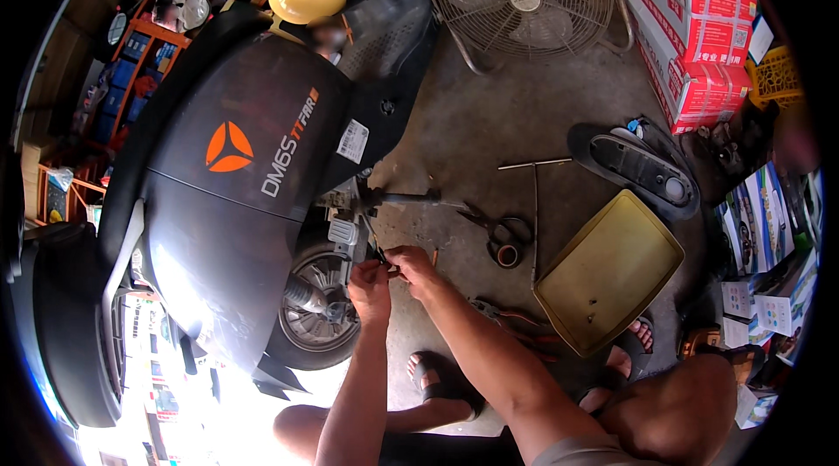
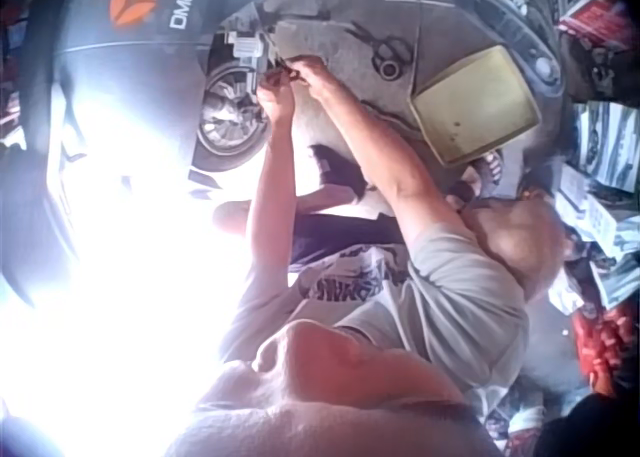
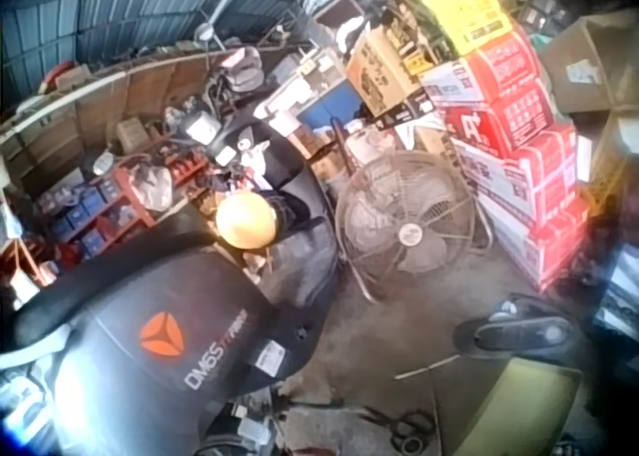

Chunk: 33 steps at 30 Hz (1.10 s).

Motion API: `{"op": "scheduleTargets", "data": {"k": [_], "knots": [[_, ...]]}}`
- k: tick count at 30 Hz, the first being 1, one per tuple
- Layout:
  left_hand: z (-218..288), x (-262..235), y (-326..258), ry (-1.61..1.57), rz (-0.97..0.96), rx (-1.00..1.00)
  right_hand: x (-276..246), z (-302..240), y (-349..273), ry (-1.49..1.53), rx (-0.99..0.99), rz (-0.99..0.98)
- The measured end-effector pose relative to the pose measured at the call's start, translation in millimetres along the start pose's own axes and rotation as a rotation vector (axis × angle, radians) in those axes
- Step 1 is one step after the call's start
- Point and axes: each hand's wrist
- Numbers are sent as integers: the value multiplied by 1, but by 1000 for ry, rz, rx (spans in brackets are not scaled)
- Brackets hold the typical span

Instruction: The person is repairing a scooter by working on its wiring. They are seen manipulating wires and using tools to adjust components near the scooter's engine area.

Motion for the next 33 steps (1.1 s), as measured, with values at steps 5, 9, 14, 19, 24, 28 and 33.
{"op": "scheduleTargets", "data": {"k": [5, 9, 14, 19, 24, 28, 33], "knots": [[0, -3, 3, -123, -64, -18, 0, -1, 2, -33, 33, -55], [8, -5, -5, -162, -41, 41, -1, -1, 1, -11, 16, -55], [21, -4, -10, 6, 74, 201, -2, 1, -3, -136, -177, -97], [27, -3, -15, -41, 7, 161, 7, 18, 2, -481, -511, 30], [25, -5, -12, -42, 11, 200, 4, 27, 13, -449, -528, 110], [15, -2, -1, -50, 5, 132, -3, 19, 16, -577, -477, 124], [3, 7, 19, 24, -82, 5, -3, 4, 9, -611, -545, 59]]}}
Point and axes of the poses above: each hand's wrist, its own y-axis towards the middle knuckle, its own x-axis out of the palm, z = x × y, and after that the axes turned 8 degrees about -x, right-handed
